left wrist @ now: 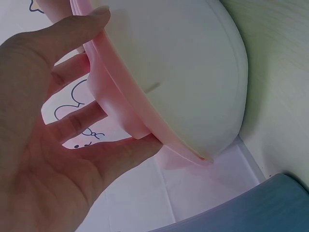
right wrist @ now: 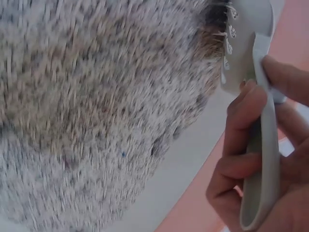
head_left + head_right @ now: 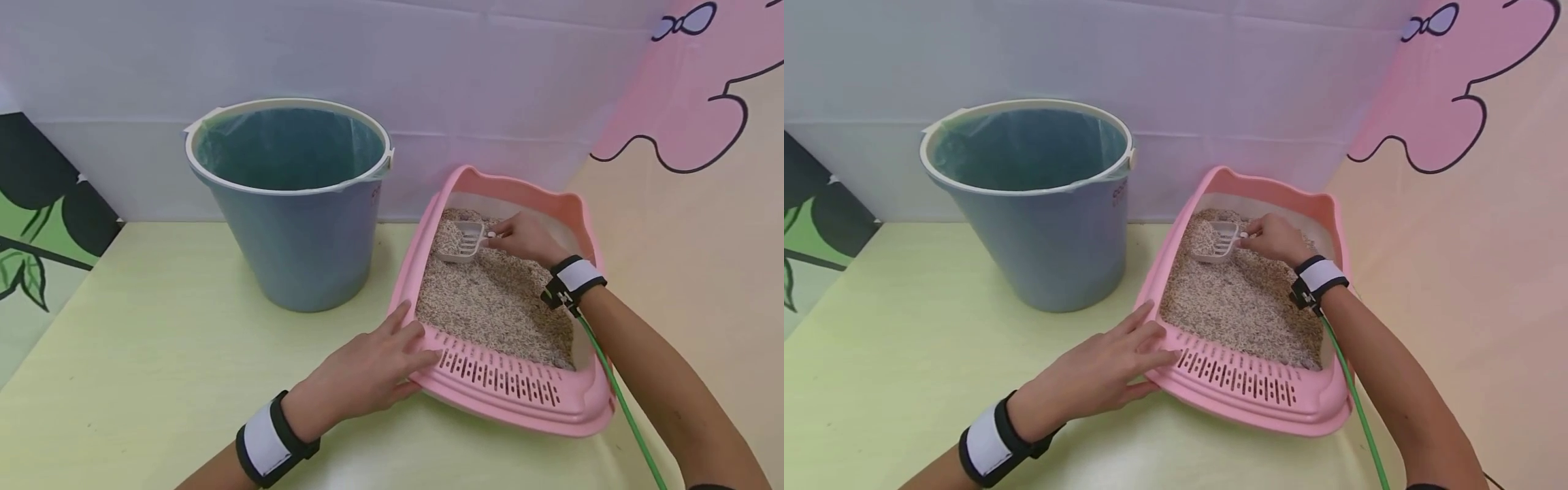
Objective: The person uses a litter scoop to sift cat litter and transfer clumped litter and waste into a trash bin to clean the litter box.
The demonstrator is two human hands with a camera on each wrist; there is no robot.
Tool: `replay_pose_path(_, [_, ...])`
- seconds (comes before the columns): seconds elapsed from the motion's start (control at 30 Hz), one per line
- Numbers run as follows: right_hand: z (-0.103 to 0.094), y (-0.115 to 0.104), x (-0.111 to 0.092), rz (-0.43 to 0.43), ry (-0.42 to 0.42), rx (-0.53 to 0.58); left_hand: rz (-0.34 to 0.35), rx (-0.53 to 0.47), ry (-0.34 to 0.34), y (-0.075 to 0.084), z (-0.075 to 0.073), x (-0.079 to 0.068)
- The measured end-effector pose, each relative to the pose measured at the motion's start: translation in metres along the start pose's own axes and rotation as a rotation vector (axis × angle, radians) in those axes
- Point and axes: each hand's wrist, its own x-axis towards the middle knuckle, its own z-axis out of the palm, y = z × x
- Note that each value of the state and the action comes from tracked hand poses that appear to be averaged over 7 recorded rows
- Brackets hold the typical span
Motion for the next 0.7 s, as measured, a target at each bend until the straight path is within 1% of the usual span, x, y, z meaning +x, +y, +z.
replay_pose_path(0.07, [-0.001,-0.003,-0.010,0.038,-0.012,0.043,0.002,-0.002,0.002,0.000,0.001,0.000])
replay_pose_path(0.1, [-0.002,-0.005,-0.016,0.057,-0.009,0.045,0.005,-0.003,0.001,0.001,0.002,0.001])
replay_pose_path(0.17, [-0.007,-0.010,-0.029,0.075,0.012,0.015,0.010,-0.001,-0.002,0.001,0.003,0.001])
replay_pose_path(0.3, [-0.022,-0.025,-0.047,0.080,0.060,-0.027,0.009,0.008,0.005,0.001,0.002,0.000])
replay_pose_path(0.43, [-0.042,-0.038,-0.063,0.064,0.094,0.048,0.002,0.008,0.018,-0.001,0.001,-0.001])
replay_pose_path(0.53, [-0.053,-0.042,-0.077,0.071,0.144,0.079,0.004,0.005,0.016,-0.002,0.001,-0.001])
replay_pose_path(0.6, [-0.057,-0.042,-0.084,0.092,0.177,0.107,0.005,0.004,0.012,-0.002,0.000,0.000])
replay_pose_path(0.7, [-0.056,-0.041,-0.090,0.144,0.221,0.201,0.003,0.002,0.009,-0.002,0.000,0.000])
